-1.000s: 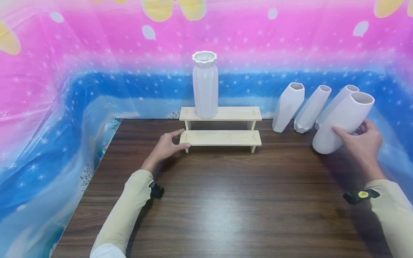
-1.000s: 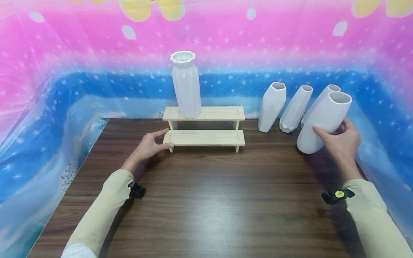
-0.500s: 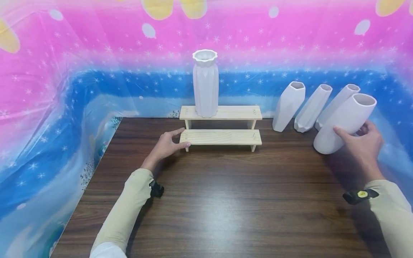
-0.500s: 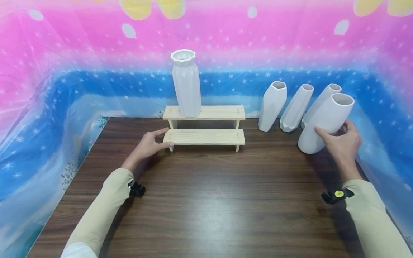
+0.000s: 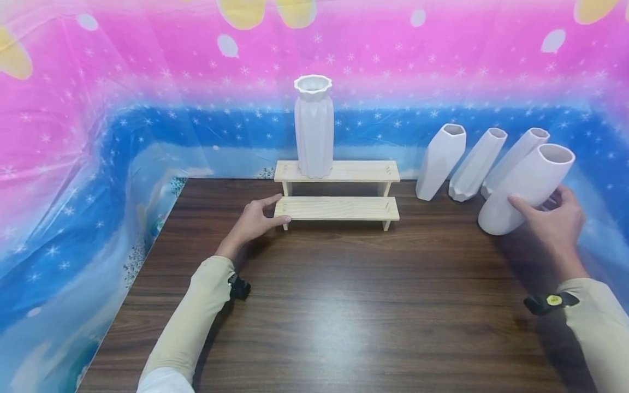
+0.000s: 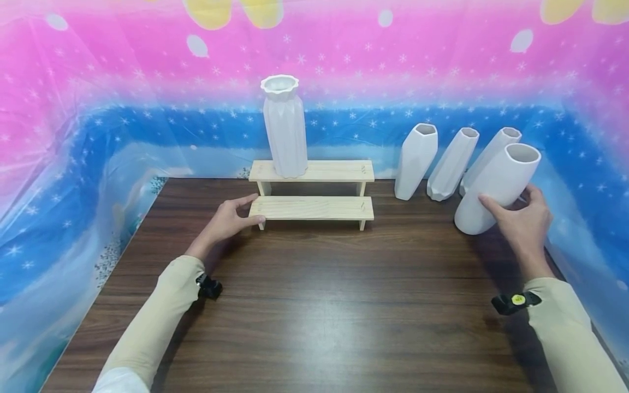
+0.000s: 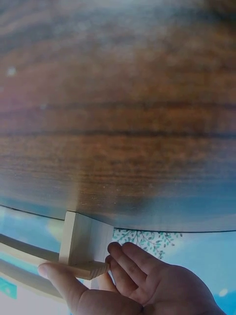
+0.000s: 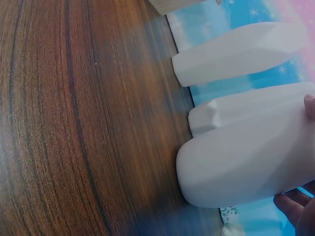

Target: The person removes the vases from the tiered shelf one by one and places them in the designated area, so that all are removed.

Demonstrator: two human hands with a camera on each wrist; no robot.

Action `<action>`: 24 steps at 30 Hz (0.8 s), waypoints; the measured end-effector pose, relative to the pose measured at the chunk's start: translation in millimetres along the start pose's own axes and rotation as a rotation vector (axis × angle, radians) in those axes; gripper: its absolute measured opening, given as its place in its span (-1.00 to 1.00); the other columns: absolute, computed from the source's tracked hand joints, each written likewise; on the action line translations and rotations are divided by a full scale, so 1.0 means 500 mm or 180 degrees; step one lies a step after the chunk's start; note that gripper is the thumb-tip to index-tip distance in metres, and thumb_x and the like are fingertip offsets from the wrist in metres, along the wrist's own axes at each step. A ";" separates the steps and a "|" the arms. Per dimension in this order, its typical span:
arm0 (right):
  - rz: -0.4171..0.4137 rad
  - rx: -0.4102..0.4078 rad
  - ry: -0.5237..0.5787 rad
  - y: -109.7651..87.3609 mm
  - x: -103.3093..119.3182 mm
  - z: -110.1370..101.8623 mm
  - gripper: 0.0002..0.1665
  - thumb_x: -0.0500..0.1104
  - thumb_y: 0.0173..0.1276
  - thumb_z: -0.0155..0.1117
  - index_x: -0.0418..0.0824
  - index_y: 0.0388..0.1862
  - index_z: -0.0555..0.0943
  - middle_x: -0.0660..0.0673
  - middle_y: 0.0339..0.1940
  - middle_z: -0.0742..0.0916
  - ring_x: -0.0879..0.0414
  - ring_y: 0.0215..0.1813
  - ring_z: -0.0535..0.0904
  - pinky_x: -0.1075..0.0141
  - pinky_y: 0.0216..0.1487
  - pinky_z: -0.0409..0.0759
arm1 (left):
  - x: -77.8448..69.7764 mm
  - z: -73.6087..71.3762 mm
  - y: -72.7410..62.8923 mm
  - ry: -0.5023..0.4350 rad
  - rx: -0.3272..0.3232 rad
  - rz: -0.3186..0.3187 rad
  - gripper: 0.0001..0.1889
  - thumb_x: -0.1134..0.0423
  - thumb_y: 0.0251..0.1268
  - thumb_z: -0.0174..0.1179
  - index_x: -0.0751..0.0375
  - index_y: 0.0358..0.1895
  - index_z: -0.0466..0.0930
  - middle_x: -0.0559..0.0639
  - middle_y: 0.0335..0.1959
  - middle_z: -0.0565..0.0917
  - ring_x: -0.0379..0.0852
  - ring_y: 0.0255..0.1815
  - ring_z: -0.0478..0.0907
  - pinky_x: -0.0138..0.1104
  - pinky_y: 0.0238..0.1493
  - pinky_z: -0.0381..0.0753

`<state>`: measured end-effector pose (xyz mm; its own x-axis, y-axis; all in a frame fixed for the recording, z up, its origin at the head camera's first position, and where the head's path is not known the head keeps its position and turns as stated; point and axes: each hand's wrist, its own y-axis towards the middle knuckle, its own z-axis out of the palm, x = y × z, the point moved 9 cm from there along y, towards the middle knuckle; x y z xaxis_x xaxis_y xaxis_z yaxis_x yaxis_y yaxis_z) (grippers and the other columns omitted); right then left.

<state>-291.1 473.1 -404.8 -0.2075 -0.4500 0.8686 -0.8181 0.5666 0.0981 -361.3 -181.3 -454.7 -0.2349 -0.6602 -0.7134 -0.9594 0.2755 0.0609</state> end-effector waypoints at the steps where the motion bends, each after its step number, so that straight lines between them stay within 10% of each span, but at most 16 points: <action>1: -0.0010 0.0017 -0.0015 -0.001 0.001 0.001 0.04 0.19 0.14 0.60 0.13 0.56 0.32 -0.04 0.52 0.49 0.15 0.39 0.47 0.22 0.42 0.41 | -0.001 0.000 0.000 0.0001 -0.0003 0.0006 -0.14 -0.15 0.27 0.41 0.19 0.54 0.34 0.21 0.45 0.46 0.05 0.04 0.50 -0.09 0.05 0.44; 24: -0.0265 -0.0617 0.0324 -0.117 0.071 -0.079 -0.20 -0.03 0.20 0.60 0.06 0.42 0.52 0.05 0.29 0.66 0.34 0.18 0.60 0.41 0.27 0.50 | 0.001 0.001 0.000 -0.0065 0.0006 -0.0007 -0.12 -0.17 0.26 0.41 0.20 0.54 0.33 0.22 0.48 0.41 0.08 0.07 0.47 -0.06 0.06 0.43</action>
<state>-229.5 451.3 -360.7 -0.0804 -0.4345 0.8971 -0.7099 0.6568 0.2544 -361.3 -181.1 -455.5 -0.2294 -0.6463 -0.7277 -0.9596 0.2754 0.0579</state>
